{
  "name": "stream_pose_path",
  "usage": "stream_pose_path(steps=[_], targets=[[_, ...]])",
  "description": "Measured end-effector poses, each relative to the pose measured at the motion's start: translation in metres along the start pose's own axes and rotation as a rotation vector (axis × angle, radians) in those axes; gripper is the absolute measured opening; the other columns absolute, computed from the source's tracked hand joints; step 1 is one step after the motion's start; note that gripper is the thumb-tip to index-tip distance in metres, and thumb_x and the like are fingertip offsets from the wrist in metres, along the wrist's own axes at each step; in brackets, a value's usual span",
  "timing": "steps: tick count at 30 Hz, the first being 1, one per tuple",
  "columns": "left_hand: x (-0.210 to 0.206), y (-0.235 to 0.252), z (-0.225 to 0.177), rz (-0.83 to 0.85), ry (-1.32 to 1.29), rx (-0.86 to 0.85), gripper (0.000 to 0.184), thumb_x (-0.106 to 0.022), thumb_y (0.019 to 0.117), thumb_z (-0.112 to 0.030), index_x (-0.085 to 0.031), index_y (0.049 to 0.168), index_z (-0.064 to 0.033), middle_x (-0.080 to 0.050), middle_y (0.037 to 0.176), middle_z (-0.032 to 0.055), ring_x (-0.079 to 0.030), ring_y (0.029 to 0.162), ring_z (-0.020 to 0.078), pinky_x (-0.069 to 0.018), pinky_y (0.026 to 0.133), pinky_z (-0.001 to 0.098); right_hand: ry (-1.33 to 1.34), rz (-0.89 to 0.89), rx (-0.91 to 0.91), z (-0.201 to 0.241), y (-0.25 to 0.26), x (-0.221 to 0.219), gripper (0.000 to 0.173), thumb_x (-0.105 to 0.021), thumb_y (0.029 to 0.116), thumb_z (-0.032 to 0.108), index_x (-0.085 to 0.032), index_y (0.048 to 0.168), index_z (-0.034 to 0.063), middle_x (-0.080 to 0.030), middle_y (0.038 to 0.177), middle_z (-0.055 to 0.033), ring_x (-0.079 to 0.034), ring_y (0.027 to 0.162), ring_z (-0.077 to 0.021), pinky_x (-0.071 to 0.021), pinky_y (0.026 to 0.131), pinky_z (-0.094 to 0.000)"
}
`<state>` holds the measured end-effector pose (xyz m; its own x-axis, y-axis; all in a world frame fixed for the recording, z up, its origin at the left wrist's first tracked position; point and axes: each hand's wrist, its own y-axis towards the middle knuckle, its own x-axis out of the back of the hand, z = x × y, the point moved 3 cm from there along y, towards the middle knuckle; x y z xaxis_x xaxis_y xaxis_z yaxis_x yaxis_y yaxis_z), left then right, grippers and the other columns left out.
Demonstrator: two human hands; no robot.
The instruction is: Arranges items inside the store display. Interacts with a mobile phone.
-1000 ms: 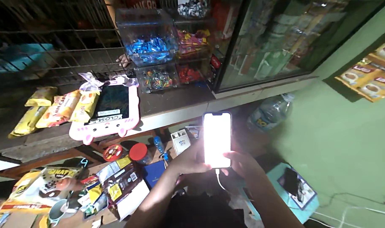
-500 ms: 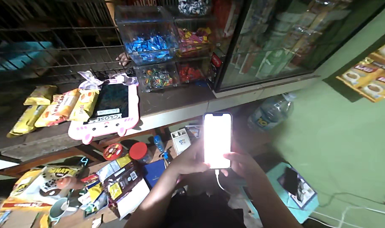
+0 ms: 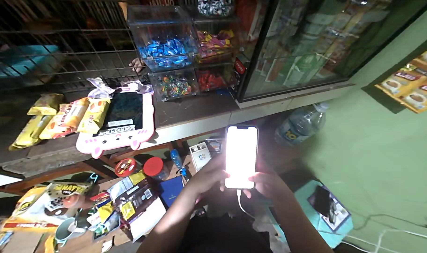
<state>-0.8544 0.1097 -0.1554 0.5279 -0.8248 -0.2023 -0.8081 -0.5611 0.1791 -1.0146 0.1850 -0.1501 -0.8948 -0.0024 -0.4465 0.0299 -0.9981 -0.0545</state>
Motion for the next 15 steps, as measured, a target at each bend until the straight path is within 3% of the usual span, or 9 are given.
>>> stream_pose_path(steps=[7, 9, 12, 15], targets=[[-0.0004, -0.0012, 0.0011, 0.043, -0.009, -0.029, 0.043, -0.05, 0.0899, -0.008, -0.044, 0.132, -0.007, -0.066, 0.098, -0.0169, -0.057, 0.065, -0.0098, -0.0484, 0.053, 0.0106, -0.005, 0.063, 0.019, -0.0032, -0.0019, 0.0015, 0.059, -0.05, 0.0771, -0.005, -0.035, 0.132, 0.0084, -0.072, 0.1, 0.007, -0.071, 0.07, -0.0069, -0.0579, 0.05, -0.0247], [-0.0007, -0.0028, 0.0011, 0.051, 0.021, -0.042, 0.049, -0.056, 0.09, -0.012, -0.04, 0.135, -0.0034, -0.067, 0.101, -0.0168, -0.059, 0.069, -0.0099, -0.0493, 0.055, 0.0111, -0.018, 0.041, 0.02, -0.0041, -0.003, 0.0012, 0.056, -0.051, 0.0758, -0.004, -0.038, 0.129, 0.0082, -0.072, 0.096, 0.0076, -0.07, 0.066, -0.0064, -0.0573, 0.05, -0.0247], [-0.0005, -0.0032, 0.0036, 0.101, 0.073, -0.102, 0.08, -0.073, 0.084, -0.024, -0.029, 0.142, 0.0084, -0.067, 0.113, -0.0107, -0.065, 0.088, -0.0077, -0.0546, 0.068, 0.0136, -0.035, 0.007, 0.035, -0.0047, -0.0059, 0.0012, 0.052, -0.054, 0.0762, -0.003, -0.042, 0.126, 0.0081, -0.072, 0.09, 0.0086, -0.068, 0.064, -0.005, -0.0568, 0.052, -0.0244], [-0.0003, -0.0018, 0.0053, 0.156, 0.085, -0.141, 0.088, -0.077, 0.0827, -0.024, -0.026, 0.145, 0.0112, -0.065, 0.123, -0.0067, -0.064, 0.107, -0.0043, -0.0558, 0.09, 0.0193, -0.049, -0.016, 0.027, -0.0024, -0.0073, -0.0016, 0.057, -0.05, 0.0759, -0.005, -0.039, 0.13, 0.0077, -0.071, 0.093, 0.0089, -0.067, 0.063, -0.0042, -0.0561, 0.05, -0.0228]])
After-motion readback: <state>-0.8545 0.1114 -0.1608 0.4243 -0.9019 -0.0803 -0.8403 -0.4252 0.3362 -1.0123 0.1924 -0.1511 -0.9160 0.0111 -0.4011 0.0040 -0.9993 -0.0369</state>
